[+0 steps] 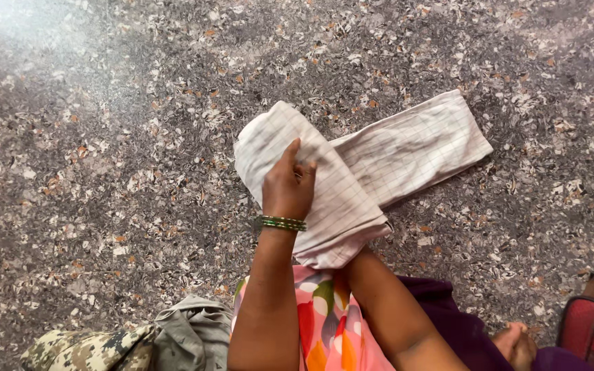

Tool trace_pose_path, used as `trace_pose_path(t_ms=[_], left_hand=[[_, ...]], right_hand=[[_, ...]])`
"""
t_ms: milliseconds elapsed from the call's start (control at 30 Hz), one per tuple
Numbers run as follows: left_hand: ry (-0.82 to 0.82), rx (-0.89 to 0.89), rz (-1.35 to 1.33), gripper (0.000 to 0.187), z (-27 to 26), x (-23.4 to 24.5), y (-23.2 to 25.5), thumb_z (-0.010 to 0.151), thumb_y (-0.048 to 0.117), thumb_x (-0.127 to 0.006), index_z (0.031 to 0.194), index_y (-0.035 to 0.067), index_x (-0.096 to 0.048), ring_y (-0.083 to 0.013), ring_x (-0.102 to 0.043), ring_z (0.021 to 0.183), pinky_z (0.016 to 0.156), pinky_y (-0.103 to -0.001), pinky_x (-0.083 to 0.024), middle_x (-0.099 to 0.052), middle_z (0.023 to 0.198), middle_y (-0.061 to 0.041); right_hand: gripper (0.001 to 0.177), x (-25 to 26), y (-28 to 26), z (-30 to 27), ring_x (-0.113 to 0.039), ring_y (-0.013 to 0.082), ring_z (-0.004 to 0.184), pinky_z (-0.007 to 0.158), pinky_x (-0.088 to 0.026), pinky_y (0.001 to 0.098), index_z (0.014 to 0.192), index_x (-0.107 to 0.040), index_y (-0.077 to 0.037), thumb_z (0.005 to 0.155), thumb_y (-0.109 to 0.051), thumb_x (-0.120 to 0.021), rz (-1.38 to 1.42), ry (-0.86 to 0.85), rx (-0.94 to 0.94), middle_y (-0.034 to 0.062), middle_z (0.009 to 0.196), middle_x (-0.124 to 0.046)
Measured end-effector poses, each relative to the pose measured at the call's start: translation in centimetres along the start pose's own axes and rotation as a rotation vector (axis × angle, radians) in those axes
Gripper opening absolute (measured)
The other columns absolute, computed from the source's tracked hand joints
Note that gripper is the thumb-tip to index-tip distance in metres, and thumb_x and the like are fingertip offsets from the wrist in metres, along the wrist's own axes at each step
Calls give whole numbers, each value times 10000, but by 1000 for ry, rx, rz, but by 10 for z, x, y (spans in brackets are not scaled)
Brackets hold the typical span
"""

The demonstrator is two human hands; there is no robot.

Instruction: The person folds a pair of plaid pants by hand on the floor and then places the folded pants into a bag.

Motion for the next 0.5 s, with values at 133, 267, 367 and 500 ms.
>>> trace_pose_path(t_ms=[133, 267, 367, 500], left_hand=[[180, -35, 14, 461, 5, 4, -14, 945, 292, -718, 1365, 138, -605, -188, -686, 788, 734, -346, -593, -691, 923, -43], [238, 108, 120, 607, 4, 11, -9, 934, 320, -730, 1463, 132, -497, -237, -577, 1095, 982, -420, -518, -559, 1217, -109], [52, 236, 173, 788, 3, -1, 4, 889, 440, -707, 1543, 219, -328, -323, -267, 1410, 1180, -504, -327, -304, 1488, -103], [1, 109, 390, 902, -3, -31, 3, 917, 566, -619, 1603, 284, -106, -361, 99, 1501, 1193, -679, -18, 17, 1624, -112]], right_hand=[[474, 12, 7, -12, -489, 317, 1330, 1106, -406, 404, 1473, -442, -82, 1050, -294, -435, 129, 120, -72, 142, 1449, -514], [442, 28, 7, -17, -529, 306, 1286, 1077, -441, 398, 1439, -489, -86, 1043, -280, -445, 198, 214, -106, 133, 1402, -558], [421, 48, 3, -23, -560, 297, 1253, 1055, -466, 393, 1413, -525, -90, 1039, -269, -452, 203, 254, -129, 126, 1367, -591], [397, 83, -2, -32, -601, 286, 1208, 1025, -500, 387, 1379, -572, -94, 1032, -254, -462, 133, 288, -163, 118, 1319, -634]])
Point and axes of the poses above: each hand's wrist, its own z-axis towards the middle knuckle, its own x-axis out of the back of the hand, y = z × x, the point moved 1 cm from there along z, towards the middle knuckle
